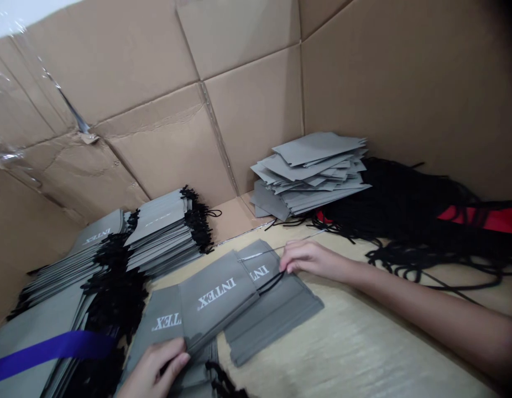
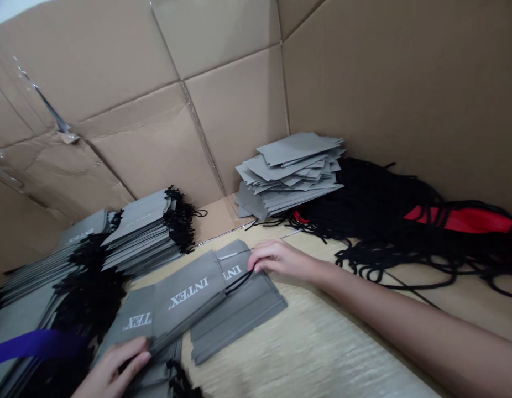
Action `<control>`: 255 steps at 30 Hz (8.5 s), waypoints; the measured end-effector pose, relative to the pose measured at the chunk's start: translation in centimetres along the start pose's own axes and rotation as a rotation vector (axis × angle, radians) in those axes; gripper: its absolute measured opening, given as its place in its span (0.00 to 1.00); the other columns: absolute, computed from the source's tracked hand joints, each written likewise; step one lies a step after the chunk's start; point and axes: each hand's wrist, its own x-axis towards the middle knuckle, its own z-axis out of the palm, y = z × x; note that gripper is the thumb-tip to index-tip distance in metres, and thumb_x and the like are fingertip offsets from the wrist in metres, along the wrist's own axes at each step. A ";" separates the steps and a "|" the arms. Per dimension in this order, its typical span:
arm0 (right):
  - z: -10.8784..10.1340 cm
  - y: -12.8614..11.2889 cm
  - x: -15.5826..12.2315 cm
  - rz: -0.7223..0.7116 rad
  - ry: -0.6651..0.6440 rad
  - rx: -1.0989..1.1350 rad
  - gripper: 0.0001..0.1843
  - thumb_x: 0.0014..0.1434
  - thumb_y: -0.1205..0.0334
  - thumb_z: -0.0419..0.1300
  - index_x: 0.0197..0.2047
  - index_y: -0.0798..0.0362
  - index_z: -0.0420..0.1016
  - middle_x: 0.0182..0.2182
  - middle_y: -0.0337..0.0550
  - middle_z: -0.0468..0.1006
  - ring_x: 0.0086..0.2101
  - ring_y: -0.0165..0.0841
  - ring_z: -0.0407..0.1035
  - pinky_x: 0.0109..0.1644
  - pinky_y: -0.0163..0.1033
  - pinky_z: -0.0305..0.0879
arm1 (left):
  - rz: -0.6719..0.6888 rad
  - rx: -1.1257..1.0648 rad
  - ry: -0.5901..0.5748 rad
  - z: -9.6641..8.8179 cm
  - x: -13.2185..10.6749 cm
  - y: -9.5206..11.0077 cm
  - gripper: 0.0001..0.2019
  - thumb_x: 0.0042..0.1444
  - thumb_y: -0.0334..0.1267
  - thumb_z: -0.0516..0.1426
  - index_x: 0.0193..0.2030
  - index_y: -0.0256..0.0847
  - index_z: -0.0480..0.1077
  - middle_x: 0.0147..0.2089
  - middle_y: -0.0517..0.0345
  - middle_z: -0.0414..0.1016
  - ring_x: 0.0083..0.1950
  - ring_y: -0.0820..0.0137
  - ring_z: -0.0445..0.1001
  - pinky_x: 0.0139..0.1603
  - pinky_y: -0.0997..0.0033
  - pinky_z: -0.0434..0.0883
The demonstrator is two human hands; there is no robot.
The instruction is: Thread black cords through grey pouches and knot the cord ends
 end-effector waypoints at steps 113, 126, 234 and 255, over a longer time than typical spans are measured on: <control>6.6 -6.4 0.1 0.077 0.089 0.229 0.13 0.59 0.51 0.53 0.44 0.50 0.62 0.40 0.43 0.65 0.41 0.35 0.63 0.46 0.39 0.62 | 0.077 -0.755 0.333 2.5 7.9 13.2 0.15 0.57 0.40 0.52 0.24 0.37 0.72 0.35 0.57 0.57 0.41 0.70 0.63 0.42 0.74 0.60; 5.7 -6.8 -0.1 -0.231 0.273 -0.274 0.08 0.60 0.69 0.45 0.32 0.51 0.60 0.29 0.42 0.68 0.33 0.34 0.63 0.39 0.42 0.63 | -0.240 -1.526 -0.021 2.3 7.7 13.8 0.13 0.40 0.42 0.65 0.26 0.33 0.72 0.24 0.57 0.72 0.30 0.72 0.68 0.37 0.73 0.61; 4.1 -9.1 -0.2 -0.592 0.063 -0.386 0.12 0.63 0.67 0.48 0.32 0.53 0.70 0.27 0.40 0.75 0.27 0.28 0.64 0.28 0.34 0.57 | -0.368 -1.402 -0.308 1.9 7.0 13.7 0.11 0.23 0.30 0.65 0.16 0.36 0.67 0.16 0.68 0.65 0.20 0.77 0.62 0.28 0.75 0.62; 6.3 -8.0 0.0 0.139 0.051 0.357 0.04 0.59 0.65 0.54 0.39 0.52 0.65 0.27 0.36 0.71 0.29 0.29 0.67 0.35 0.34 0.62 | -0.201 -1.289 -0.092 0.4 7.2 12.7 0.12 0.38 0.36 0.66 0.24 0.34 0.66 0.22 0.60 0.73 0.24 0.77 0.70 0.27 0.80 0.61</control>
